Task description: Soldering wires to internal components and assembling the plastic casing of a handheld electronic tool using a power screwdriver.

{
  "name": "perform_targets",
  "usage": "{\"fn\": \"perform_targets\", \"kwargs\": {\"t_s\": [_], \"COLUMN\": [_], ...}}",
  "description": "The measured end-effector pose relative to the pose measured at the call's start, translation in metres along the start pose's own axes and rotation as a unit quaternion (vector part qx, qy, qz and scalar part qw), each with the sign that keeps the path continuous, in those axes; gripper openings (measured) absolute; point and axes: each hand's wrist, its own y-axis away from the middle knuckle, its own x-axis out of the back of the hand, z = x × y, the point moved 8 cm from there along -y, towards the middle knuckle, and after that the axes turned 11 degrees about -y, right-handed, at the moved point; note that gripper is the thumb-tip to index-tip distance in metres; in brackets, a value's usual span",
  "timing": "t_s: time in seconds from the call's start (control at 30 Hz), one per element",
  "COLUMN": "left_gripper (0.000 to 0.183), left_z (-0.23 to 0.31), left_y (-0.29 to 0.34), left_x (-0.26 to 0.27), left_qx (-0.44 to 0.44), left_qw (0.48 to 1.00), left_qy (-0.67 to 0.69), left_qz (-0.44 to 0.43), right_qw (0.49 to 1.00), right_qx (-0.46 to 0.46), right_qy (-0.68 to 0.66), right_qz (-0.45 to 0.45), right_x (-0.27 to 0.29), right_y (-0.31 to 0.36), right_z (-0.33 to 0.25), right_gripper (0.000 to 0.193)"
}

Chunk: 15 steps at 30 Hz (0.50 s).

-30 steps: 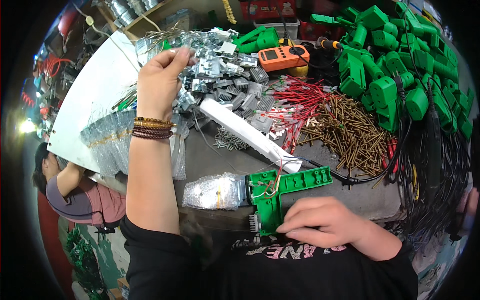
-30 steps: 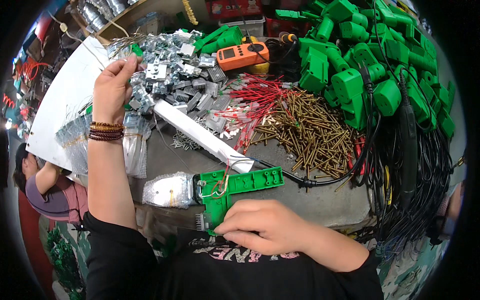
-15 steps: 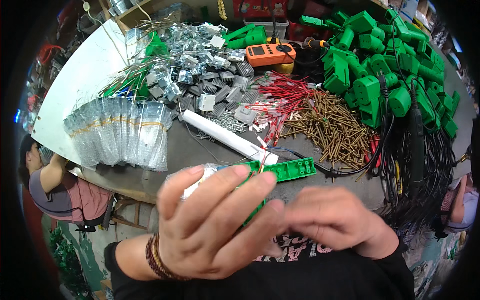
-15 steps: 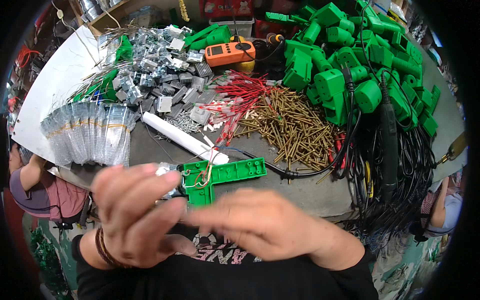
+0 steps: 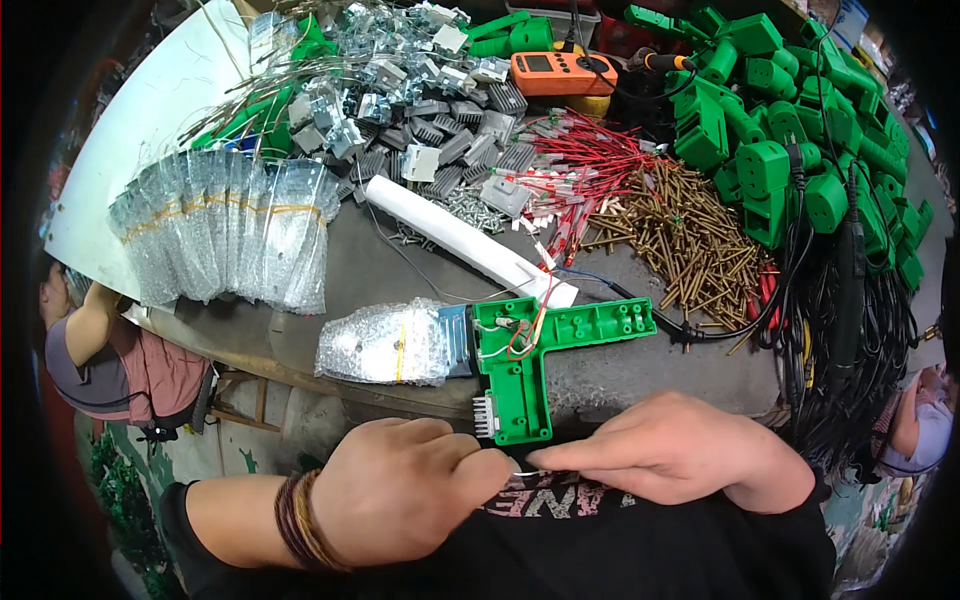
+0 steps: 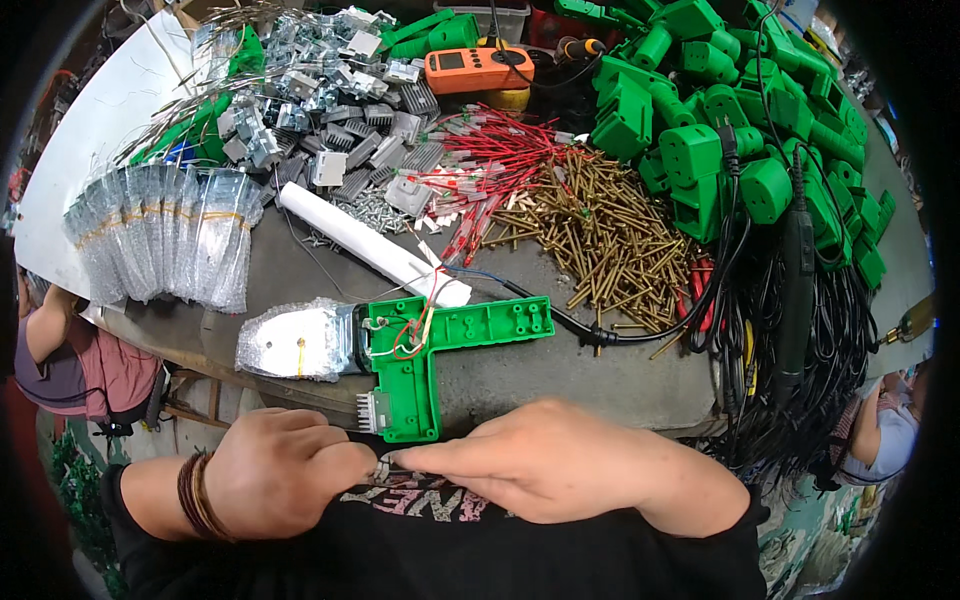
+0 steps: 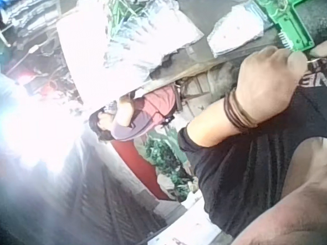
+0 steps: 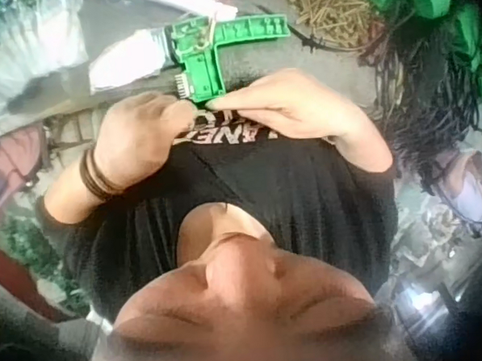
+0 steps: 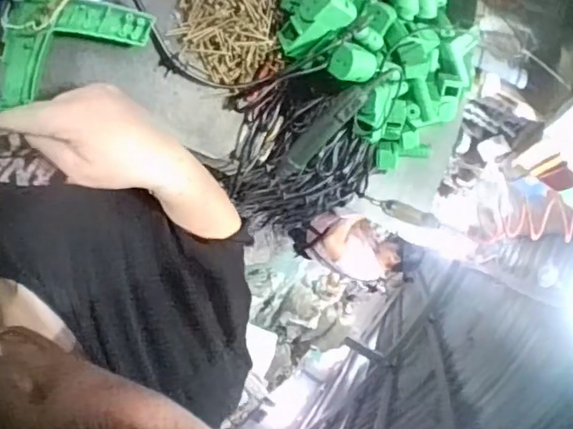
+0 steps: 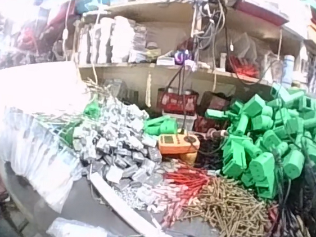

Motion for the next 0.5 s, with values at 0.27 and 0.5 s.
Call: {"fn": "perform_targets", "kwargs": {"t_s": [0.27, 0.5], "left_gripper": [0.010, 0.049], "left_z": [0.007, -0.058], "left_y": [0.005, 0.019], "left_x": [-0.017, 0.019], "left_qx": [0.011, 0.070], "left_qw": [0.975, 0.987], "left_qy": [-0.222, -0.082], "left_qz": [0.019, 0.116], "right_qw": [0.926, 0.920], "right_qx": [-0.118, -0.035], "right_qy": [0.339, 0.387], "right_qz": [-0.115, 0.050], "right_x": [-0.011, 0.049], "right_y": [-0.006, 0.018], "right_z": [-0.002, -0.033], "right_gripper": [0.052, 0.054]}}
